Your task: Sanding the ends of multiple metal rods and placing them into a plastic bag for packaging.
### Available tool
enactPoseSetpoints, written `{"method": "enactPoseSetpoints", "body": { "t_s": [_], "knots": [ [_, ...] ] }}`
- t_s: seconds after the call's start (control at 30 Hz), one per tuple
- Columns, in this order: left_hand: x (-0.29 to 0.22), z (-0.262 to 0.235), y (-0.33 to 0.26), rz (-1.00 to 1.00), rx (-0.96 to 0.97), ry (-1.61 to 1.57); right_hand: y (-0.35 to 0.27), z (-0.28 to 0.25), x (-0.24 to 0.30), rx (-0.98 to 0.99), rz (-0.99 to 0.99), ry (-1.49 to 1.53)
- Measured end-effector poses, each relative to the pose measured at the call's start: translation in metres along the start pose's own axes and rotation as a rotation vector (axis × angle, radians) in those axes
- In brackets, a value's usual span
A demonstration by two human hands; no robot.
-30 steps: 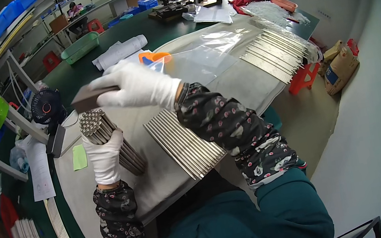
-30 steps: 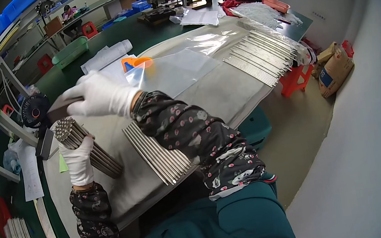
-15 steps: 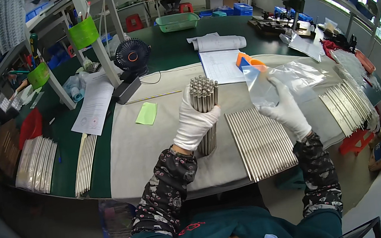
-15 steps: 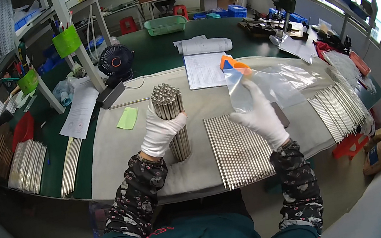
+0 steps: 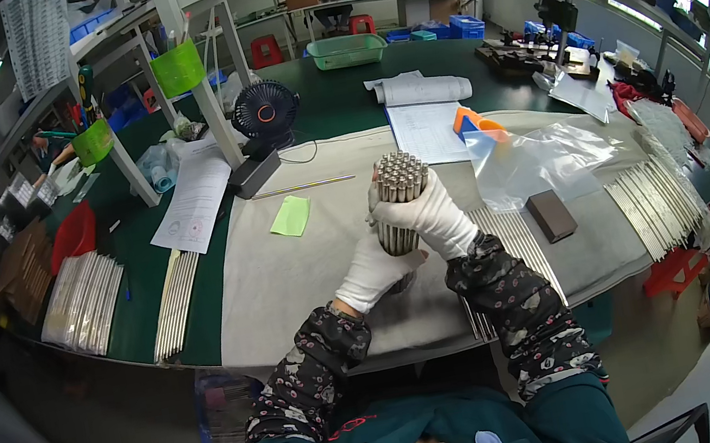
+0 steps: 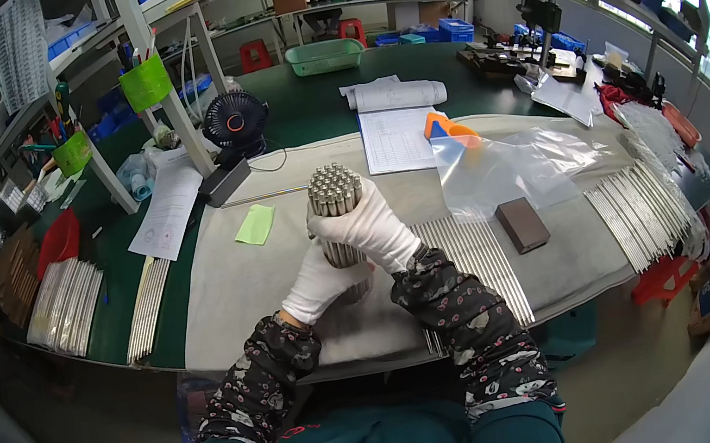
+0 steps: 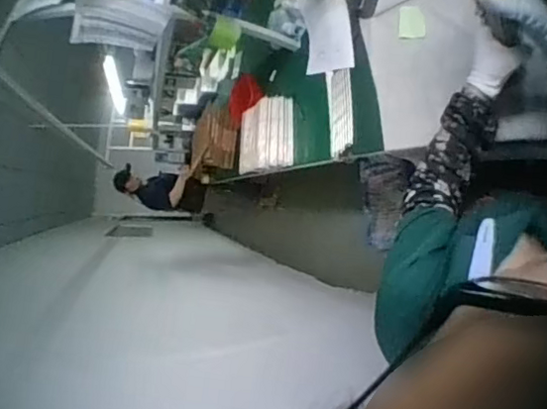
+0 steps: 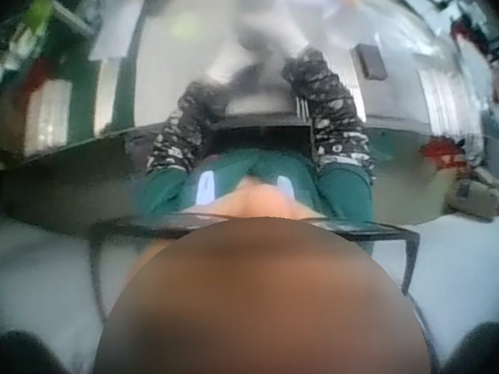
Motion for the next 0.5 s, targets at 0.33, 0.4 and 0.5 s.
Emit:
{"method": "enactPoseSetpoints", "body": {
  "t_s": [0.33, 0.4, 0.5],
  "knots": [
    [-0.062, 0.005, 0.006, 0.721, -0.483, 0.477, 0.011, -0.005, -0.007, 0.149, 0.054, 0.1],
    [-0.055, 0.007, 0.012, 0.672, -0.485, 0.477, 0.01, -0.002, -0.005, 0.218, 0.077, 0.164],
    [-0.04, 0.008, 0.019, 0.739, -0.506, 0.607, 0.006, 0.009, 0.001, 0.297, 0.08, 0.222]
  ]
}}
Point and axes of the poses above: each hand's wrist, its own y-axis towards the middle knuckle, its own z-axis out of the palm, x = y × z, the point moved 10 cm from there along y, towards the middle knuckle, and after that the axes turned 13 degrees about -x, right-handed, at the moved point
